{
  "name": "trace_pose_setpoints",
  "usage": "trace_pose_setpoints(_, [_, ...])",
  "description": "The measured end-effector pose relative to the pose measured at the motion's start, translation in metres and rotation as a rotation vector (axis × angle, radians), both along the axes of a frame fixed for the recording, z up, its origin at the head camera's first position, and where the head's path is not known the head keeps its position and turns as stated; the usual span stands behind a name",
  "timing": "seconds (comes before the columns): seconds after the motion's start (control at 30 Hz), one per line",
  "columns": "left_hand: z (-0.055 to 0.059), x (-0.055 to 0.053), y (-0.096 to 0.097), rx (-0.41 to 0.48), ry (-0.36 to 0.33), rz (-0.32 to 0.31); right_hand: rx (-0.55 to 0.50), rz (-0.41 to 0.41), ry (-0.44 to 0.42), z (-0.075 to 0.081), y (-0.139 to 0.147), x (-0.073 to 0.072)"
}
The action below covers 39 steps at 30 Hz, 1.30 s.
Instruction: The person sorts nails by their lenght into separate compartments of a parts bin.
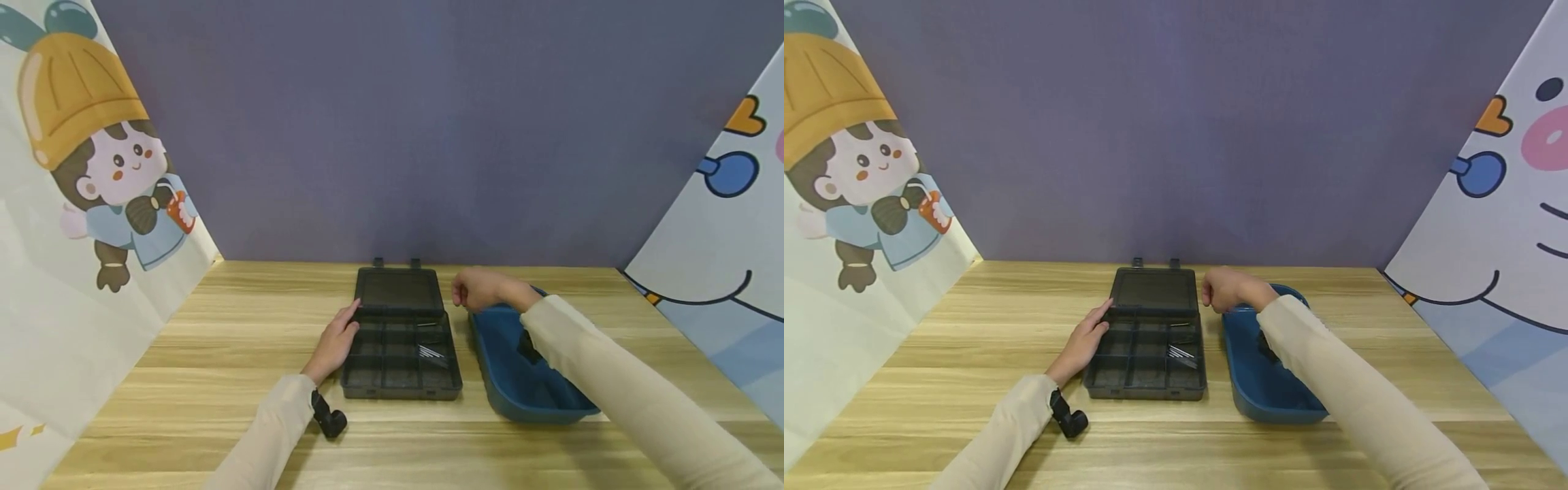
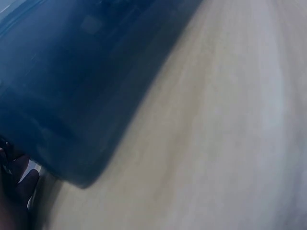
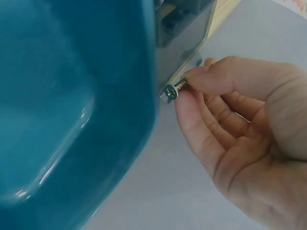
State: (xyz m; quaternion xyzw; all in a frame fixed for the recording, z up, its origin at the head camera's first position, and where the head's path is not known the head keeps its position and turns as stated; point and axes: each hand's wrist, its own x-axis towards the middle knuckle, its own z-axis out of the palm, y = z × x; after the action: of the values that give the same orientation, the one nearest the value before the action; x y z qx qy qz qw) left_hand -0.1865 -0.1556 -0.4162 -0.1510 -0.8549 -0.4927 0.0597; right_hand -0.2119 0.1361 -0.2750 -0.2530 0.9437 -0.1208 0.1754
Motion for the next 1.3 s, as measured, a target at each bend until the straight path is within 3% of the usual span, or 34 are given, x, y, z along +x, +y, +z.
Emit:
trace_pose_setpoints(0.3, [0.001, 0.001, 0.000, 0.007, -0.012, -0.002, 0.021, 0.063, -0.005, -0.006, -0.030, -0.001])
trace_pose_setpoints(0.5, [0.001, 0.000, 0.000, -0.001, -0.016, 0.004, 0.032, 0.056, -0.034, -0.009, -0.044, -0.004])
trace_pose_setpoints(0.8, [0.000, -0.001, 0.000, 0.000, -0.008, 0.006, 0.025, 0.048, -0.055, -0.019, -0.050, -0.011])
trace_pose_setpoints(1.3, [0.000, -0.001, 0.000, -0.007, 0.002, 0.008, 0.023, 0.015, -0.093, -0.023, -0.047, -0.009])
